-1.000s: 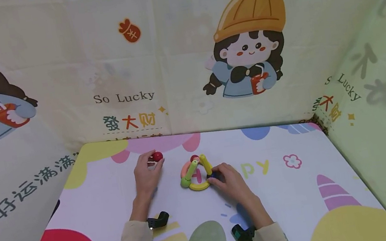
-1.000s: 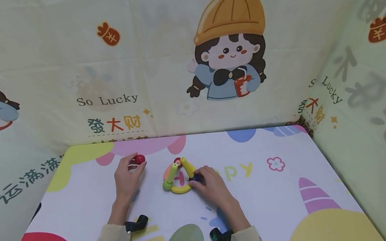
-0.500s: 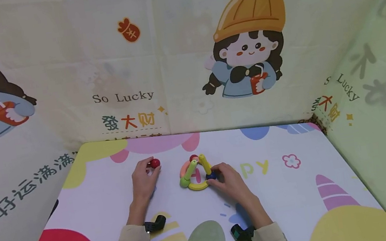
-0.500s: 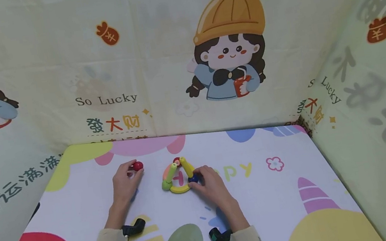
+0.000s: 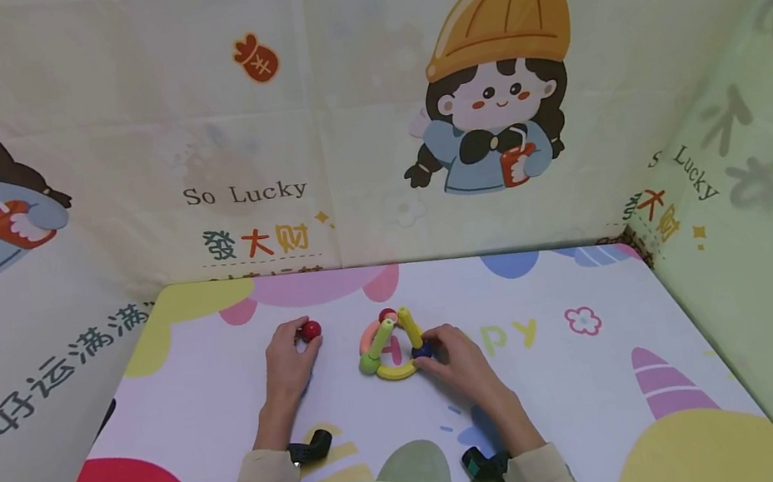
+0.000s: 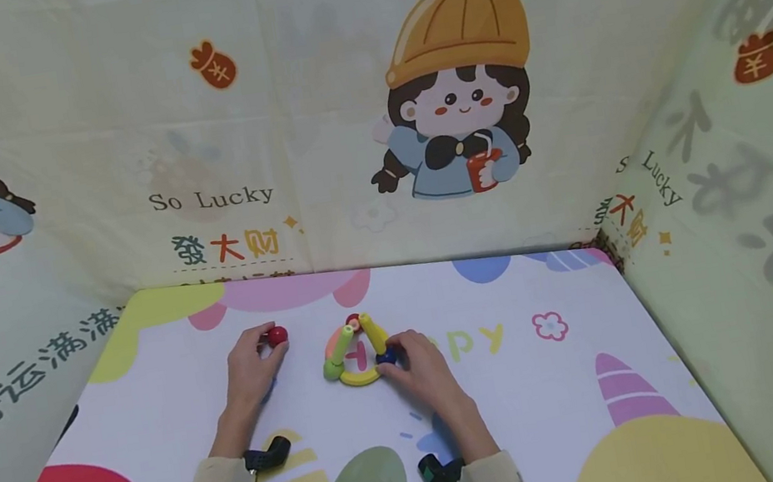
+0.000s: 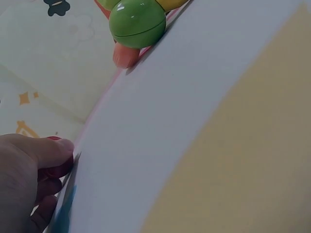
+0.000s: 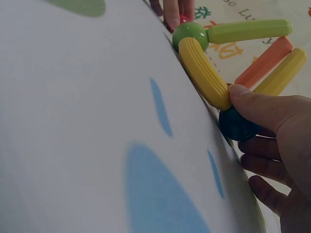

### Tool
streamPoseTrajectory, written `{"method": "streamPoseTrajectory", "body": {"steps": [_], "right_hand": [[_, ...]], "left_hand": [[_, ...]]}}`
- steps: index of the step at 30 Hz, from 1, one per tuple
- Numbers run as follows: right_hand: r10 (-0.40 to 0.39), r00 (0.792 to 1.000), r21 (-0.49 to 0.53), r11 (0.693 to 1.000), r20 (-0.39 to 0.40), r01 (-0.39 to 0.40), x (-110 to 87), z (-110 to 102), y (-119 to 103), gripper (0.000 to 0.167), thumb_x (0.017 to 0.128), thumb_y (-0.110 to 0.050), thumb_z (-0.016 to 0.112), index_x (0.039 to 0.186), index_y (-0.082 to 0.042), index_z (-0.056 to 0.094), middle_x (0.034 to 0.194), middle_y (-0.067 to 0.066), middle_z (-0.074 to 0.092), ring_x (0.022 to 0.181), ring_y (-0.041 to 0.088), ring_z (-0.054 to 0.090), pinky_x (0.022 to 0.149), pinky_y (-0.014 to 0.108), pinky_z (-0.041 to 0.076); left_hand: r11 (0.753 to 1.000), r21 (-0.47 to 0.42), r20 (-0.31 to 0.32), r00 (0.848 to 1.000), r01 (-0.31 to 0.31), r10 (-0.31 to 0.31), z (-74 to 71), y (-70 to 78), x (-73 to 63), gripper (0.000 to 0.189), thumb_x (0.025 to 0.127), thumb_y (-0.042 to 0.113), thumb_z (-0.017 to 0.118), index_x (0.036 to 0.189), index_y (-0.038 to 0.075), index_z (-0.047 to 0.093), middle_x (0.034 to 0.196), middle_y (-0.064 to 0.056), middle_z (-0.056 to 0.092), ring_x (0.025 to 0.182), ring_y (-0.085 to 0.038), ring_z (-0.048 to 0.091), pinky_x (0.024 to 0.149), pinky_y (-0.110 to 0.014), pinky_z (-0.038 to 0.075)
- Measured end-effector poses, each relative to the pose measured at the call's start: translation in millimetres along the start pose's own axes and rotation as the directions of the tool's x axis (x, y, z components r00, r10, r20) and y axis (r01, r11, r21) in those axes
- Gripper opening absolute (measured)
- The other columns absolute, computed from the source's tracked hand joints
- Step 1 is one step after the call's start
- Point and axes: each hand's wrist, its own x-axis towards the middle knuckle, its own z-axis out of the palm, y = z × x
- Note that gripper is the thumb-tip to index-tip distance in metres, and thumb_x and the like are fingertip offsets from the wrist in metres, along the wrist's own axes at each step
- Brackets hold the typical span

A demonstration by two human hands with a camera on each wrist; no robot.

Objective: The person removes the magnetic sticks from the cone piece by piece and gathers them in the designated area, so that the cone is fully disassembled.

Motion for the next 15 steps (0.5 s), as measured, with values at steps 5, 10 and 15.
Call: {"method": "streamPoseTrajectory", "body": {"steps": [5,10,15], "right_hand": [[0.008,1.000,-0.001,1.000,0.004,-0.008,0.3,0.2,-1.1,0.048,0.086,-0.038,0.078,0.124,-0.012,0.063,0.115,0.005,0.066,0.105,0.020,0.061,0.098,0.042,0.054],[0.032,0.999,0.004,0.999,0.011,-0.032,0.6,1.2,-0.5,0.049,0.086,-0.038,0.078,0.125,-0.014,0.062,0.116,0.005,0.065,0.106,0.020,0.061,0.099,0.042,0.054],[0.032,0.999,0.007,0.999,0.010,-0.032,0.9,1.8,0.1,0.049,0.086,-0.038,0.078,0.125,-0.014,0.062,0.116,0.005,0.065,0.106,0.020,0.060,0.099,0.042,0.054]], "left_hand": [[1.000,-0.008,0.020,1.000,0.019,-0.019,-1.1,0.8,-0.6,0.049,0.088,0.014,0.077,0.132,0.002,0.061,0.124,-0.021,0.063,0.110,-0.033,0.062,0.099,-0.049,0.054],[1.000,-0.007,0.019,1.000,0.019,-0.018,-1.1,1.7,0.6,0.050,0.087,0.011,0.077,0.133,0.001,0.060,0.124,-0.021,0.063,0.110,-0.034,0.062,0.099,-0.049,0.054],[1.000,-0.013,0.026,0.999,0.026,-0.025,-0.9,0.3,1.5,0.050,0.087,0.012,0.077,0.133,0.002,0.060,0.124,-0.021,0.062,0.109,-0.033,0.062,0.099,-0.048,0.054]]}}
